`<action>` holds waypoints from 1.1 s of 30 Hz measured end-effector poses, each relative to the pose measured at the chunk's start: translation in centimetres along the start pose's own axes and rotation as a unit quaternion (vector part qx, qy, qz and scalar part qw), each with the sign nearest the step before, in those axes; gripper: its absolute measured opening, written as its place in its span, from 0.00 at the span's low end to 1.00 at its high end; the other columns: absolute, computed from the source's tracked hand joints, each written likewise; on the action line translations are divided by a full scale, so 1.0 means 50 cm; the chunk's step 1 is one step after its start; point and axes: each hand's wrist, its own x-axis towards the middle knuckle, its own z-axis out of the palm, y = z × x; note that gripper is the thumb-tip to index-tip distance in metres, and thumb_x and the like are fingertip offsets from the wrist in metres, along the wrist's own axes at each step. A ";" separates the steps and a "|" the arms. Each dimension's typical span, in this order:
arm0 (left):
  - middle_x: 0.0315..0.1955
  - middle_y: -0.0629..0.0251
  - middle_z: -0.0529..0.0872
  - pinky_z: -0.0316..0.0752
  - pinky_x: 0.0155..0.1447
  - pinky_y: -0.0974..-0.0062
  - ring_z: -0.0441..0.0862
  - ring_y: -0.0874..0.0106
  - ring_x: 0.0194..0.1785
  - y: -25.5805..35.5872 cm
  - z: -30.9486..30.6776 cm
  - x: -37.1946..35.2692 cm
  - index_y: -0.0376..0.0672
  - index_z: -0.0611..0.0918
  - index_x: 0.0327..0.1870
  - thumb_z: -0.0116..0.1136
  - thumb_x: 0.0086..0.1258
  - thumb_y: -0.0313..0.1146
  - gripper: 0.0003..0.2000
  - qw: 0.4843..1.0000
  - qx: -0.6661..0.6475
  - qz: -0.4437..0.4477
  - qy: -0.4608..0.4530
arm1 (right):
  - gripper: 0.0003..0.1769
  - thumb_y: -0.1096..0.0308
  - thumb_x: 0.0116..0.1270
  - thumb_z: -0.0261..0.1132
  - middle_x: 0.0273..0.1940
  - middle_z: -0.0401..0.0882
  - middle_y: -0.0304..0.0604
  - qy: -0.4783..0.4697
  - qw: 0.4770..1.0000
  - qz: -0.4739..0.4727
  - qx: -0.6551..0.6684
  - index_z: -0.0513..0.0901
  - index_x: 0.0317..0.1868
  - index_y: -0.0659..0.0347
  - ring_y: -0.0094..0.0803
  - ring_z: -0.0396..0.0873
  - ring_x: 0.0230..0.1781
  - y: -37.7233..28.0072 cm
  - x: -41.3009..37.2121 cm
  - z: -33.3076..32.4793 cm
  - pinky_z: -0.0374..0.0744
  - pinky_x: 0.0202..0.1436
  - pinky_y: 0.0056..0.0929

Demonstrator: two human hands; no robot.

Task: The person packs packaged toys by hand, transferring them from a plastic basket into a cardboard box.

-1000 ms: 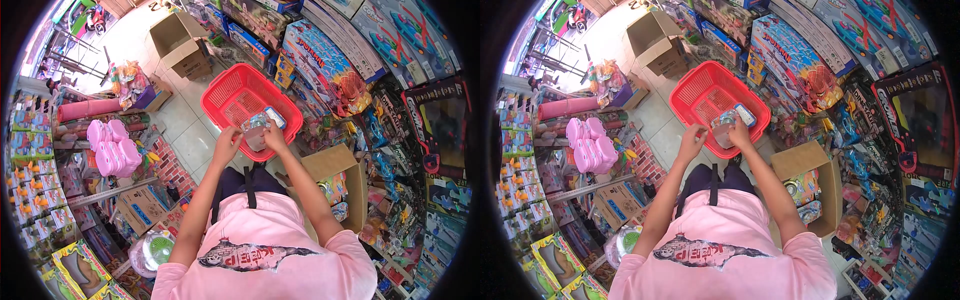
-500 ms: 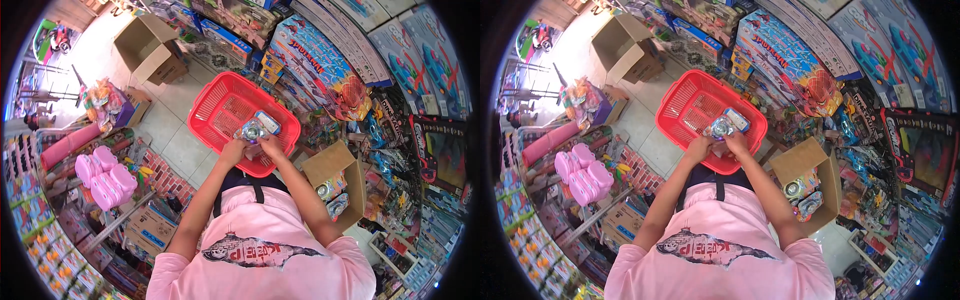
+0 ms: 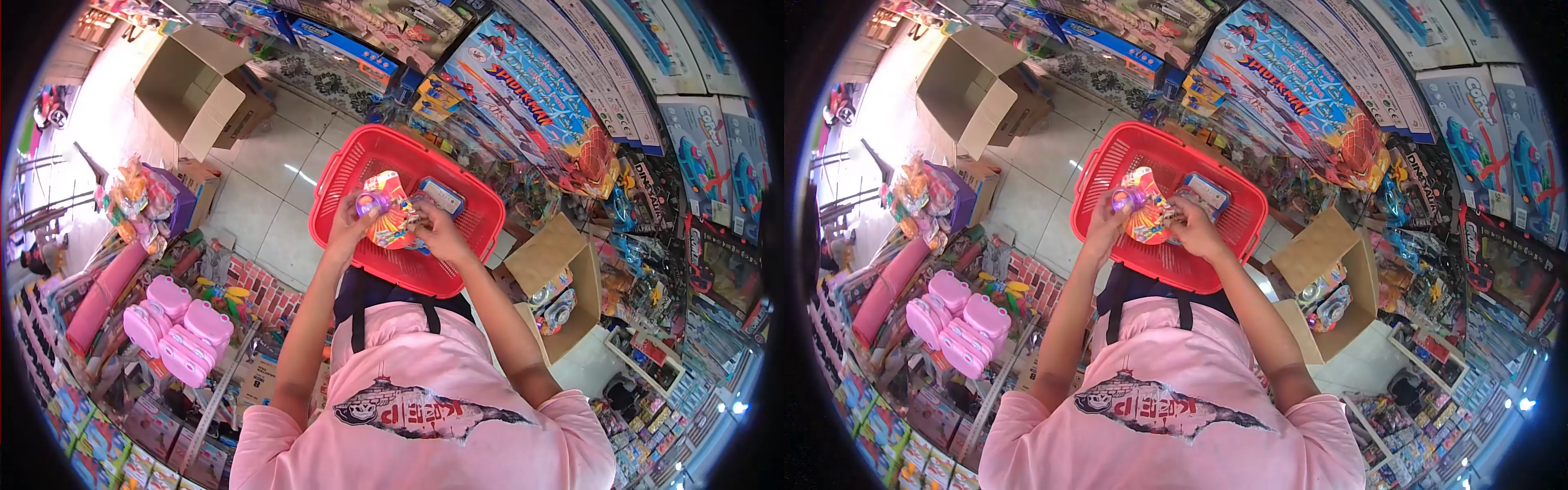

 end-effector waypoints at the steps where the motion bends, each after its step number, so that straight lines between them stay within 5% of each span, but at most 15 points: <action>1: 0.58 0.54 0.77 0.77 0.63 0.69 0.78 0.68 0.61 0.002 -0.006 0.009 0.33 0.64 0.66 0.69 0.67 0.36 0.32 1.000 -0.001 -0.005 -0.002 | 0.21 0.79 0.66 0.62 0.47 0.82 0.42 0.003 1.000 0.004 0.000 0.74 0.60 0.64 0.26 0.80 0.45 0.007 0.004 0.002 0.79 0.49 0.27; 7: 0.54 0.53 0.80 0.78 0.61 0.69 0.81 0.67 0.58 0.036 -0.024 0.029 0.32 0.64 0.65 0.75 0.59 0.27 0.36 0.998 0.062 0.000 0.013 | 0.28 0.71 0.64 0.68 0.51 0.78 0.46 -0.015 0.989 0.010 -0.148 0.71 0.63 0.66 0.34 0.79 0.51 0.038 0.055 -0.010 0.77 0.57 0.33; 8: 0.54 0.53 0.80 0.78 0.61 0.69 0.81 0.67 0.58 0.040 -0.026 0.030 0.32 0.64 0.65 0.75 0.59 0.27 0.36 0.998 0.061 -0.003 0.011 | 0.32 0.66 0.61 0.70 0.55 0.75 0.49 0.060 0.919 0.099 -0.376 0.70 0.63 0.65 0.40 0.77 0.55 0.018 0.055 0.004 0.77 0.59 0.39; 9: 0.54 0.52 0.81 0.78 0.62 0.69 0.82 0.67 0.57 0.044 -0.029 0.030 0.31 0.63 0.65 0.73 0.59 0.25 0.36 0.998 0.069 -0.009 0.012 | 0.36 0.61 0.58 0.73 0.58 0.72 0.51 0.130 0.785 0.182 -0.578 0.68 0.64 0.64 0.47 0.75 0.60 0.003 0.056 0.014 0.77 0.61 0.45; 10: 0.53 0.52 0.82 0.79 0.63 0.69 0.82 0.66 0.57 0.047 -0.029 0.031 0.30 0.62 0.66 0.72 0.60 0.23 0.35 0.997 0.076 -0.015 0.012 | 0.47 0.53 0.50 0.78 0.62 0.67 0.54 0.125 0.778 0.244 -0.565 0.63 0.65 0.61 0.54 0.69 0.65 0.047 0.074 0.010 0.75 0.62 0.53; 14: 0.53 0.53 0.82 0.79 0.62 0.70 0.82 0.68 0.56 0.037 -0.034 0.035 0.31 0.62 0.67 0.73 0.59 0.23 0.37 0.997 0.070 -0.016 0.011 | 0.58 0.52 0.35 0.85 0.61 0.68 0.55 0.160 0.808 0.248 -0.510 0.60 0.63 0.59 0.54 0.68 0.65 0.094 0.089 0.022 0.75 0.62 0.52; 18: 0.56 0.53 0.79 0.77 0.62 0.71 0.80 0.69 0.58 0.031 -0.036 0.043 0.32 0.63 0.67 0.74 0.59 0.25 0.38 0.996 0.083 -0.016 0.015 | 0.61 0.47 0.31 0.87 0.62 0.70 0.53 0.164 0.811 0.254 -0.500 0.62 0.64 0.59 0.53 0.67 0.66 0.115 0.099 0.017 0.70 0.66 0.52; 23: 0.55 0.55 0.79 0.78 0.62 0.71 0.80 0.70 0.57 0.042 -0.034 0.042 0.30 0.66 0.65 0.76 0.57 0.29 0.37 0.995 0.096 -0.017 0.024 | 0.50 0.44 0.36 0.82 0.59 0.77 0.52 0.134 0.809 0.185 -0.541 0.74 0.60 0.58 0.51 0.72 0.64 0.102 0.091 -0.007 0.73 0.62 0.52; 25: 0.52 0.57 0.82 0.80 0.58 0.71 0.83 0.70 0.53 0.067 -0.019 0.032 0.32 0.67 0.63 0.76 0.57 0.29 0.36 0.994 0.096 -0.043 0.011 | 0.48 0.44 0.37 0.82 0.56 0.81 0.53 0.062 0.906 0.177 -0.380 0.78 0.58 0.60 0.49 0.78 0.59 0.129 0.092 -0.030 0.75 0.62 0.46; 27: 0.49 0.59 0.84 0.81 0.56 0.71 0.85 0.71 0.49 0.074 -0.007 0.025 0.33 0.69 0.61 0.76 0.57 0.28 0.33 0.996 0.087 -0.033 -0.004 | 0.45 0.43 0.41 0.81 0.53 0.83 0.58 0.036 0.932 0.140 -0.331 0.79 0.57 0.59 0.50 0.82 0.54 0.078 0.063 -0.025 0.78 0.58 0.43; 30: 0.49 0.60 0.84 0.81 0.55 0.71 0.85 0.72 0.50 0.071 -0.004 0.016 0.34 0.71 0.60 0.71 0.63 0.28 0.27 0.995 0.094 -0.001 -0.024 | 0.44 0.43 0.43 0.80 0.50 0.84 0.56 0.120 0.936 -0.051 -0.326 0.79 0.57 0.61 0.50 0.83 0.51 0.033 0.007 -0.029 0.79 0.56 0.43; 33: 0.50 0.60 0.84 0.80 0.56 0.71 0.84 0.73 0.51 0.067 0.012 -0.001 0.35 0.71 0.62 0.68 0.66 0.30 0.26 0.996 0.082 0.012 -0.022 | 0.43 0.45 0.47 0.80 0.50 0.84 0.55 0.139 0.964 0.038 -0.222 0.78 0.57 0.65 0.47 0.84 0.50 -0.033 -0.076 -0.070 0.79 0.56 0.40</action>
